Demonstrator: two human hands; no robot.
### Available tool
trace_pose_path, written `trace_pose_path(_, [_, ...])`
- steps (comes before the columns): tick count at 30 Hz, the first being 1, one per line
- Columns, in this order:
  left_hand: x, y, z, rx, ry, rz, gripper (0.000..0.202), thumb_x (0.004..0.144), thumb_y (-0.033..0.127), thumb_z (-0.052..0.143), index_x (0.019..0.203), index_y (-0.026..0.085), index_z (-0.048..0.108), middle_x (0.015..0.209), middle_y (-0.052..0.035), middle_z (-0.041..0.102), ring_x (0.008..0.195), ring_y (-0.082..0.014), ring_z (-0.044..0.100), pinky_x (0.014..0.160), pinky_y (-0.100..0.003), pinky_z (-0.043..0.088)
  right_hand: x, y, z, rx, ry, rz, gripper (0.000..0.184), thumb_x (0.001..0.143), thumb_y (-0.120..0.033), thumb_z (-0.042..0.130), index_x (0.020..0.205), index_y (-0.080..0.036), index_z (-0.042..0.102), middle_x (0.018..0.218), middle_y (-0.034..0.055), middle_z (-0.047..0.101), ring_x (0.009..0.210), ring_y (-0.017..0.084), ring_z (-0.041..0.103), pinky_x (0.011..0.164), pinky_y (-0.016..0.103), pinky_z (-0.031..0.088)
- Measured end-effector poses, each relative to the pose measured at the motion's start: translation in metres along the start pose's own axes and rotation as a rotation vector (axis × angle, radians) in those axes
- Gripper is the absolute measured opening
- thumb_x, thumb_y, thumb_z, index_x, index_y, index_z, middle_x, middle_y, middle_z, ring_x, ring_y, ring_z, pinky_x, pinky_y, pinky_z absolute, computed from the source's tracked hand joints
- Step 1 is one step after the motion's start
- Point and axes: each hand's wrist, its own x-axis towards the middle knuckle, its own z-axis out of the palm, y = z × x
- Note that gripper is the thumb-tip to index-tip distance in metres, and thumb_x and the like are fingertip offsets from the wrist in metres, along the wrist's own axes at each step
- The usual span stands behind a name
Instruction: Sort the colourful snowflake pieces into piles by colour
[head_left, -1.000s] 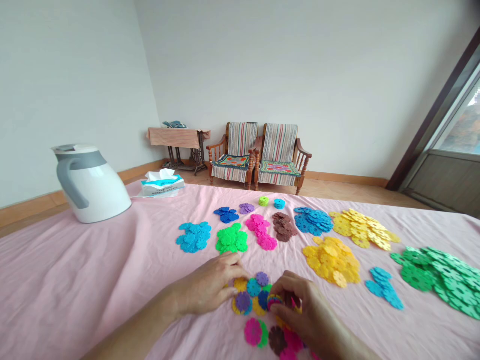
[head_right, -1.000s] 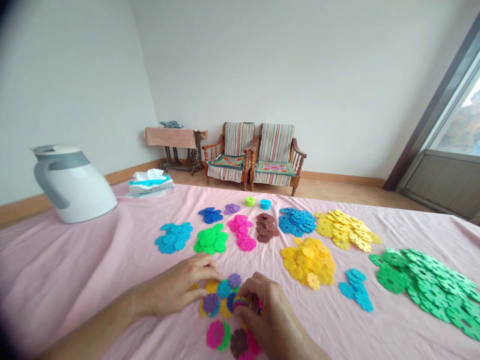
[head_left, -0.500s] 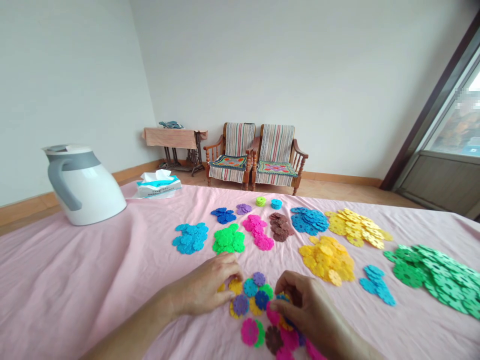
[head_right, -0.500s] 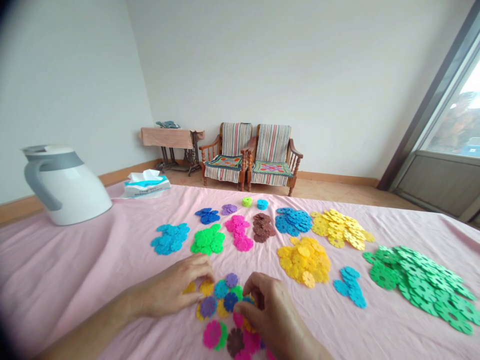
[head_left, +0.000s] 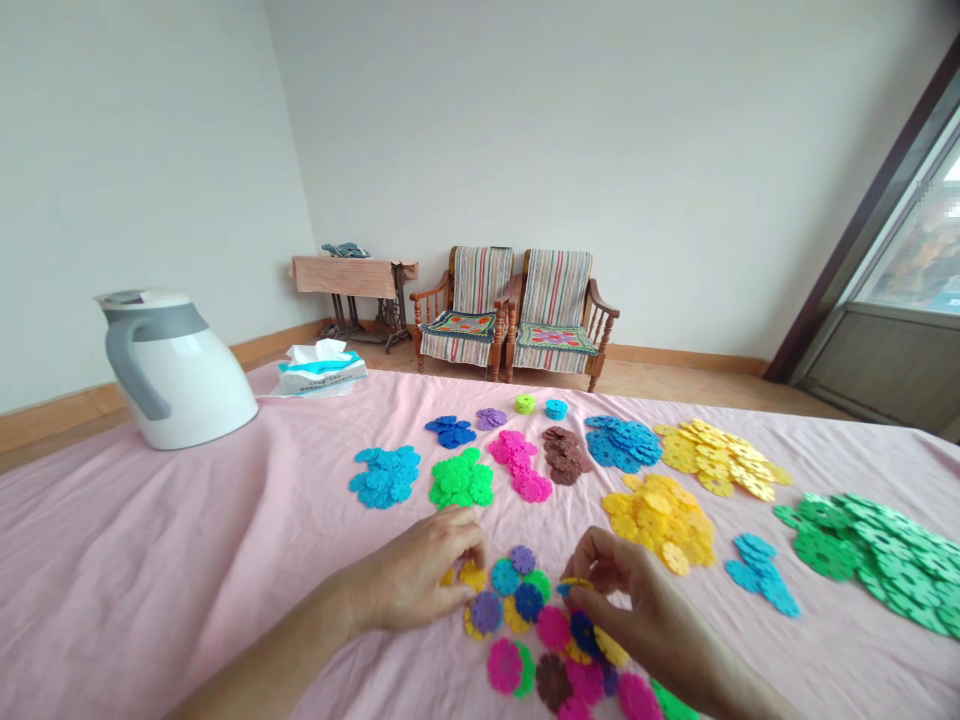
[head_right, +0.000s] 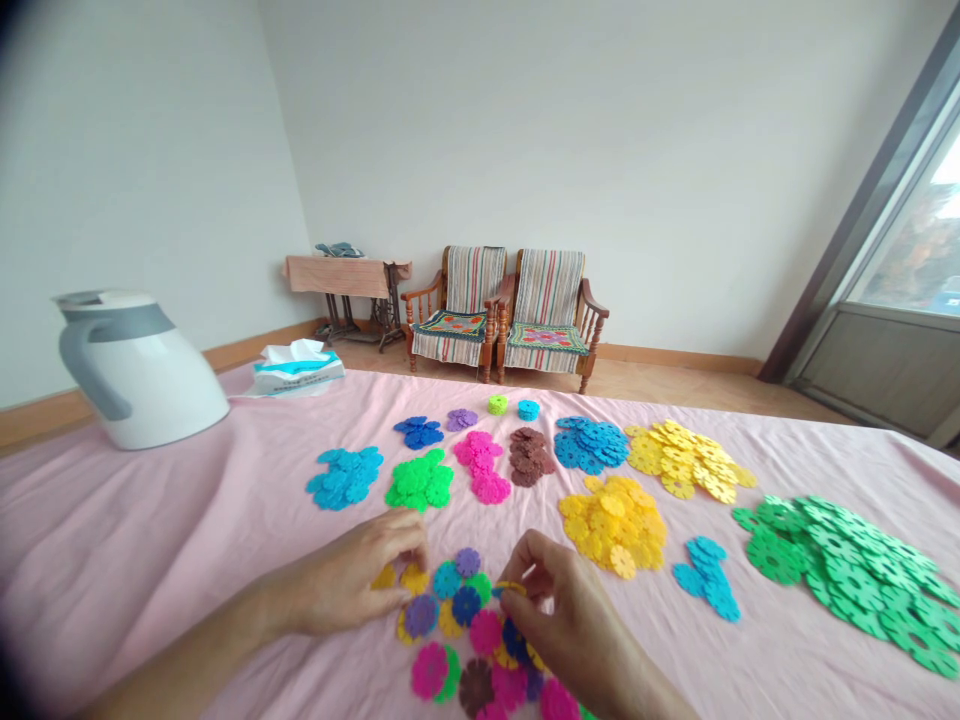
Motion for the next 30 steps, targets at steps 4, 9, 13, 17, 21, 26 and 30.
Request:
trace_pose_path(4, [-0.001, -0.001, 0.001, -0.021, 0.019, -0.014, 0.021, 0.07, 0.01, 0.058, 0.088, 0.019, 0.057, 0.087, 0.0004, 0.056, 0.09, -0.0166, 0.05, 0.079, -0.025, 0.037, 0.0, 0.001, 0.002, 0.021, -0.026, 0.012, 0.008, 0.073, -0.024, 0.059, 0.069, -0.019, 0.054, 0.068, -0.0013, 0.062, 0.067, 0.014, 0.059, 0.064, 0.025, 0.044])
trace_pose_path(9, [-0.001, -0.004, 0.001, -0.015, 0.006, -0.009, 0.024, 0.071, 0.012, 0.061, 0.093, 0.021, 0.061, 0.088, 0.0004, 0.056, 0.092, -0.0171, 0.049, 0.079, -0.025, 0.037, 0.001, -0.001, -0.001, 0.004, -0.03, -0.021, 0.012, 0.076, -0.028, 0.058, 0.068, -0.019, 0.057, 0.071, -0.0002, 0.064, 0.07, 0.015, 0.058, 0.066, 0.026, 0.043])
trace_pose_path(13, [-0.001, -0.005, 0.0, -0.018, -0.002, -0.014, 0.023, 0.072, 0.014, 0.062, 0.094, 0.021, 0.062, 0.087, 0.0, 0.055, 0.091, -0.0174, 0.05, 0.078, -0.025, 0.037, 0.009, 0.011, -0.017, -0.163, 0.172, -0.022, 0.021, 0.078, -0.036, 0.054, 0.066, -0.019, 0.055, 0.066, -0.0005, 0.061, 0.063, 0.014, 0.055, 0.06, 0.027, 0.041])
trace_pose_path(17, [-0.001, -0.005, 0.0, -0.025, -0.008, -0.018, 0.023, 0.07, 0.013, 0.062, 0.093, 0.02, 0.062, 0.086, -0.0003, 0.056, 0.089, -0.0173, 0.05, 0.077, -0.025, 0.037, 0.016, 0.036, -0.044, -0.289, 0.4, 0.015, 0.022, 0.078, -0.041, 0.05, 0.071, -0.02, 0.057, 0.065, 0.0004, 0.062, 0.064, 0.017, 0.057, 0.06, 0.028, 0.042])
trace_pose_path(21, [0.0, -0.005, 0.0, -0.028, -0.003, -0.019, 0.021, 0.07, 0.013, 0.061, 0.09, 0.02, 0.062, 0.085, -0.0003, 0.056, 0.09, -0.0177, 0.05, 0.078, -0.026, 0.037, 0.016, 0.054, -0.06, -0.338, 0.442, 0.049, 0.022, 0.078, -0.038, 0.048, 0.076, -0.021, 0.06, 0.072, 0.0031, 0.068, 0.067, 0.019, 0.062, 0.063, 0.03, 0.045])
trace_pose_path(26, [0.0, -0.004, 0.0, -0.034, -0.003, -0.023, 0.018, 0.071, 0.014, 0.059, 0.088, 0.02, 0.061, 0.086, -0.0007, 0.055, 0.091, -0.0184, 0.05, 0.079, -0.027, 0.037, 0.016, 0.056, -0.06, -0.473, 0.571, 0.046, 0.022, 0.077, -0.035, 0.046, 0.086, -0.021, 0.06, 0.083, 0.0049, 0.069, 0.071, 0.021, 0.064, 0.066, 0.032, 0.046])
trace_pose_path(30, [-0.001, -0.005, 0.001, -0.036, 0.004, -0.058, 0.018, 0.071, 0.015, 0.059, 0.088, 0.02, 0.06, 0.087, -0.0007, 0.054, 0.087, -0.0173, 0.05, 0.077, -0.027, 0.037, 0.016, 0.049, -0.047, -0.455, 0.539, -0.014, 0.021, 0.081, -0.035, 0.044, 0.084, -0.021, 0.059, 0.082, 0.0042, 0.068, 0.072, 0.02, 0.063, 0.068, 0.032, 0.046])
